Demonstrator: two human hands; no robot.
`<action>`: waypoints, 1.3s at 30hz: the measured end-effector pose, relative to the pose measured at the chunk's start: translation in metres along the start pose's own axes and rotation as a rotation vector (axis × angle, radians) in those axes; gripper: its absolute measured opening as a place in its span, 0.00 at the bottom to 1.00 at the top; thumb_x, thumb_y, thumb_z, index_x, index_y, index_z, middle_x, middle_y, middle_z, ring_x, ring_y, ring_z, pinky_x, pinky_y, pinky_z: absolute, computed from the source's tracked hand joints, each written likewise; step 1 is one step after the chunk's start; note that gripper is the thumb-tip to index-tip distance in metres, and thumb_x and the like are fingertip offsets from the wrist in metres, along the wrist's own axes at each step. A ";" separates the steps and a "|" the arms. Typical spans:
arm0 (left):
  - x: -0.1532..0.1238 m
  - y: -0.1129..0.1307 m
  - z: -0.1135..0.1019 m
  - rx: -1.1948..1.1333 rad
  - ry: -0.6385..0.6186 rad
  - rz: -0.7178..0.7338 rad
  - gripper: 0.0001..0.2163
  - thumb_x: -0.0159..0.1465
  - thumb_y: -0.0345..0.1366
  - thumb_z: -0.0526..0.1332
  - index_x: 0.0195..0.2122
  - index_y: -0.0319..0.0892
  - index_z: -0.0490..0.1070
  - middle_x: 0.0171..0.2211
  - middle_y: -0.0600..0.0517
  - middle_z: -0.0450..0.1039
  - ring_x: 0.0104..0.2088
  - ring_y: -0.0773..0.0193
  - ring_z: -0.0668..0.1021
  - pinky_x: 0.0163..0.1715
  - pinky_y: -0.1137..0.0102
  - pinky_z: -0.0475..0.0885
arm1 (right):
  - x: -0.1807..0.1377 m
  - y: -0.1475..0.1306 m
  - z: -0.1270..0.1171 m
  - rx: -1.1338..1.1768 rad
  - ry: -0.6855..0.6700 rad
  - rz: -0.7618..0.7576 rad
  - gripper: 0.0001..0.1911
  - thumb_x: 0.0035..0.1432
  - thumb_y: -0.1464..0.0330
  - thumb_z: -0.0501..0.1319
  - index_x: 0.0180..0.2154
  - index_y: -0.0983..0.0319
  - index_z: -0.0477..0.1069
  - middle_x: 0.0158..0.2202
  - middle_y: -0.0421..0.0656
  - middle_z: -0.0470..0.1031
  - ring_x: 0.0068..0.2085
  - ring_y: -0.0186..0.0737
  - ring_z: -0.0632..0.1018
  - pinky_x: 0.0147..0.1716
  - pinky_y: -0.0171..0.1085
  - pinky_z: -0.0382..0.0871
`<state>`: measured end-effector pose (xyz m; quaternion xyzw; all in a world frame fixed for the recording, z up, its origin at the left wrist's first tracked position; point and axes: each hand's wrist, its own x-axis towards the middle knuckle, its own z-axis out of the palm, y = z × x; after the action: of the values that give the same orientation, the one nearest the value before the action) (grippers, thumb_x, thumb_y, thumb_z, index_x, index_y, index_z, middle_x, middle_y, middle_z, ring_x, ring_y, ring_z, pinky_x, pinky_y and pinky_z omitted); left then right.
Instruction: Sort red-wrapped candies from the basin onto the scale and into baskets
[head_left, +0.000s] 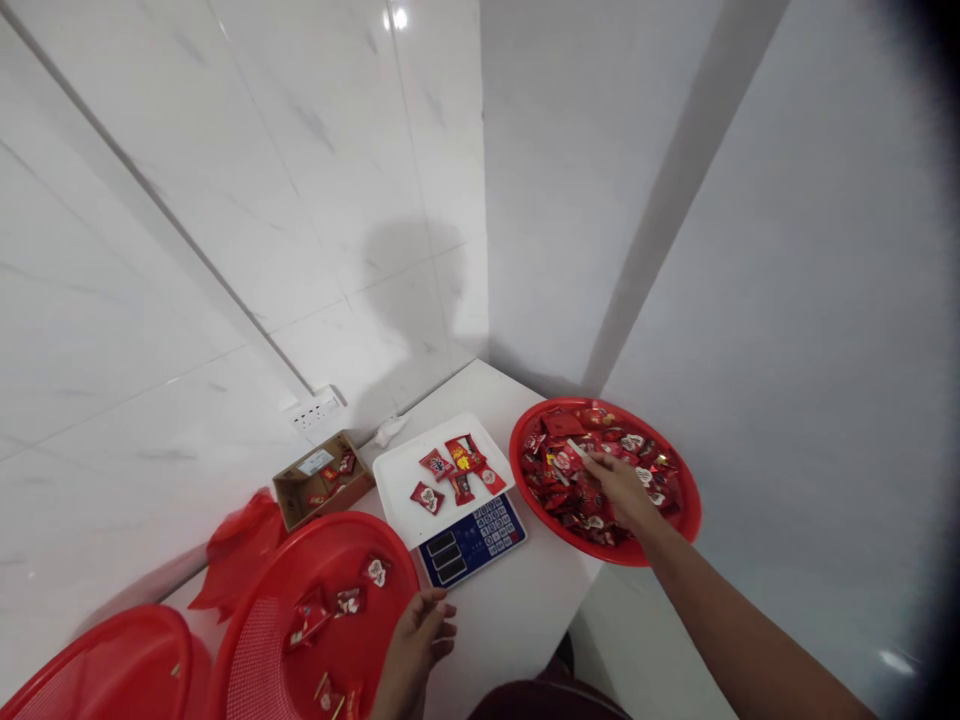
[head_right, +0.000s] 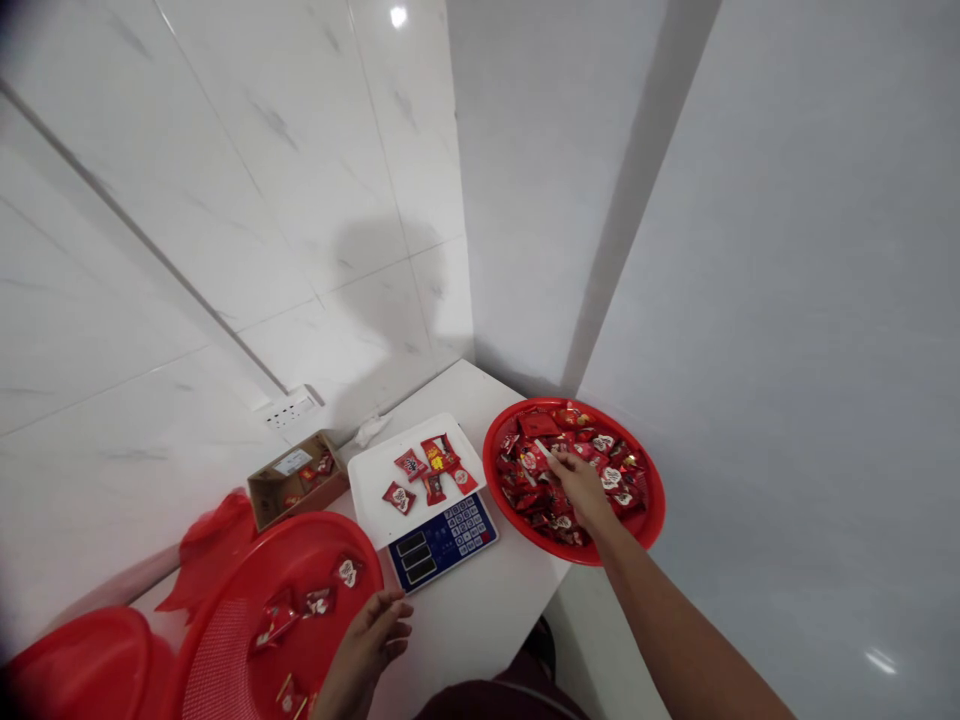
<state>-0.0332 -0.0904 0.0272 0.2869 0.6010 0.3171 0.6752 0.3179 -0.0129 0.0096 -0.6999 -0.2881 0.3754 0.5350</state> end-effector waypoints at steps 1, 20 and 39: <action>-0.002 0.004 0.004 0.004 -0.014 0.008 0.17 0.49 0.45 0.63 0.37 0.41 0.69 0.33 0.51 0.71 0.29 0.68 0.72 0.32 0.71 0.66 | -0.007 -0.008 0.008 0.166 -0.075 0.059 0.09 0.43 0.62 0.65 0.27 0.59 0.71 0.25 0.39 0.75 0.29 0.37 0.75 0.30 0.35 0.70; -0.012 0.028 0.027 0.096 -0.199 0.138 0.17 0.51 0.46 0.62 0.36 0.37 0.71 0.28 0.51 0.70 0.28 0.69 0.70 0.28 0.72 0.66 | -0.142 -0.024 0.097 0.123 -1.004 0.364 0.18 0.47 0.55 0.63 0.32 0.63 0.69 0.27 0.39 0.73 0.27 0.29 0.72 0.29 0.31 0.62; -0.018 -0.007 0.017 0.264 -0.106 0.186 0.19 0.52 0.55 0.56 0.23 0.43 0.57 0.18 0.59 0.62 0.20 0.71 0.66 0.21 0.73 0.61 | -0.160 -0.013 0.096 -0.127 -1.102 0.380 0.24 0.44 0.49 0.60 0.31 0.65 0.68 0.24 0.38 0.71 0.23 0.28 0.70 0.24 0.30 0.61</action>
<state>-0.0174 -0.1090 0.0345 0.4438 0.5717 0.2813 0.6301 0.1492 -0.0869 0.0425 -0.4716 -0.4151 0.7552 0.1868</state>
